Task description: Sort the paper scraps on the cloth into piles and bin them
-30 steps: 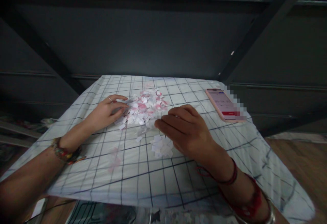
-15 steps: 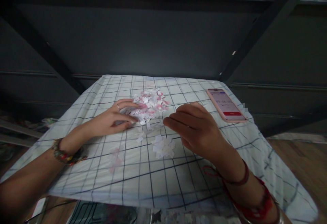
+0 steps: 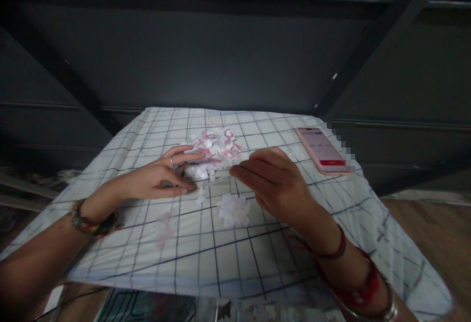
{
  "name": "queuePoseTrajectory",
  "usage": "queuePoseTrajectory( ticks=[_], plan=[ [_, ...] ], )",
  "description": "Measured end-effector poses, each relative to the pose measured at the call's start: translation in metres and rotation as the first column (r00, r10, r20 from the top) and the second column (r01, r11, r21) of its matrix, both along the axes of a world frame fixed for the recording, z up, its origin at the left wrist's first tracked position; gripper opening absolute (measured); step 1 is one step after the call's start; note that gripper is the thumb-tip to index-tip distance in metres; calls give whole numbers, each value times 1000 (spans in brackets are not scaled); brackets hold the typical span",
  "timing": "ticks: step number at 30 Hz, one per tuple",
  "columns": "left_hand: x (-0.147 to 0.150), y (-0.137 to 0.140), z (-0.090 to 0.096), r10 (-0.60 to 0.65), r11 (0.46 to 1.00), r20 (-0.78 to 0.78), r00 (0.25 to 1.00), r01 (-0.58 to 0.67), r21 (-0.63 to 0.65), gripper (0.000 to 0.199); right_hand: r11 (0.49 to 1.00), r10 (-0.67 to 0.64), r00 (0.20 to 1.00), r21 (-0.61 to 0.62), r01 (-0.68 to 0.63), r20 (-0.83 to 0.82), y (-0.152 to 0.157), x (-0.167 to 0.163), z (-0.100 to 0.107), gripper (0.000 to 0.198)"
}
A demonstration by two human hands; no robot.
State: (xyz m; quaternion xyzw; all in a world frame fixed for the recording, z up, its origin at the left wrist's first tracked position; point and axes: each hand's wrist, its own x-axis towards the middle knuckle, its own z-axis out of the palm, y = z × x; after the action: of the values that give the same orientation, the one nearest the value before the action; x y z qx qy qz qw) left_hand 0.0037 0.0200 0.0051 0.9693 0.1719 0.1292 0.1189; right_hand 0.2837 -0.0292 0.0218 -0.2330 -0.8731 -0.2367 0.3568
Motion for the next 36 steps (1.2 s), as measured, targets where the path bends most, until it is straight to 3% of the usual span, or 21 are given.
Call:
queuePoseTrajectory(
  ticks=[6, 10, 14, 19, 23, 28, 36],
  plan=[
    [-5, 2, 1, 48, 998, 64, 997, -51, 47, 24, 999, 8, 1000, -36, -8, 17, 1, 3, 3, 28],
    [-5, 1, -1, 123, 990, 112, 986, -131, 61, 16, 999, -28, 999, -20, 27, -32, -1, 5, 5, 29],
    [-6, 2, -2, 182, 977, 185, 966, -199, 82, 18, 998, 37, 999, -46, -39, -35, -2, 2, 4, 21],
    [-9, 6, -6, 260, 954, 167, 951, -280, 108, 21, 995, 20, 1000, -95, -22, -15, 0, 4, 5, 22],
    [-10, 8, -9, 235, 953, 167, 958, -261, 156, 23, 997, -28, 995, -72, 21, -95, 2, 2, 3, 25],
    [-10, 9, -10, 235, 951, 150, 960, -259, 170, 24, 994, 47, 998, -100, -50, -29, 4, 2, 1, 22],
    [-10, 9, -10, 232, 951, 131, 964, -253, 179, 25, 995, 26, 996, -92, -34, -84, 1, 6, 4, 21]
  ],
)
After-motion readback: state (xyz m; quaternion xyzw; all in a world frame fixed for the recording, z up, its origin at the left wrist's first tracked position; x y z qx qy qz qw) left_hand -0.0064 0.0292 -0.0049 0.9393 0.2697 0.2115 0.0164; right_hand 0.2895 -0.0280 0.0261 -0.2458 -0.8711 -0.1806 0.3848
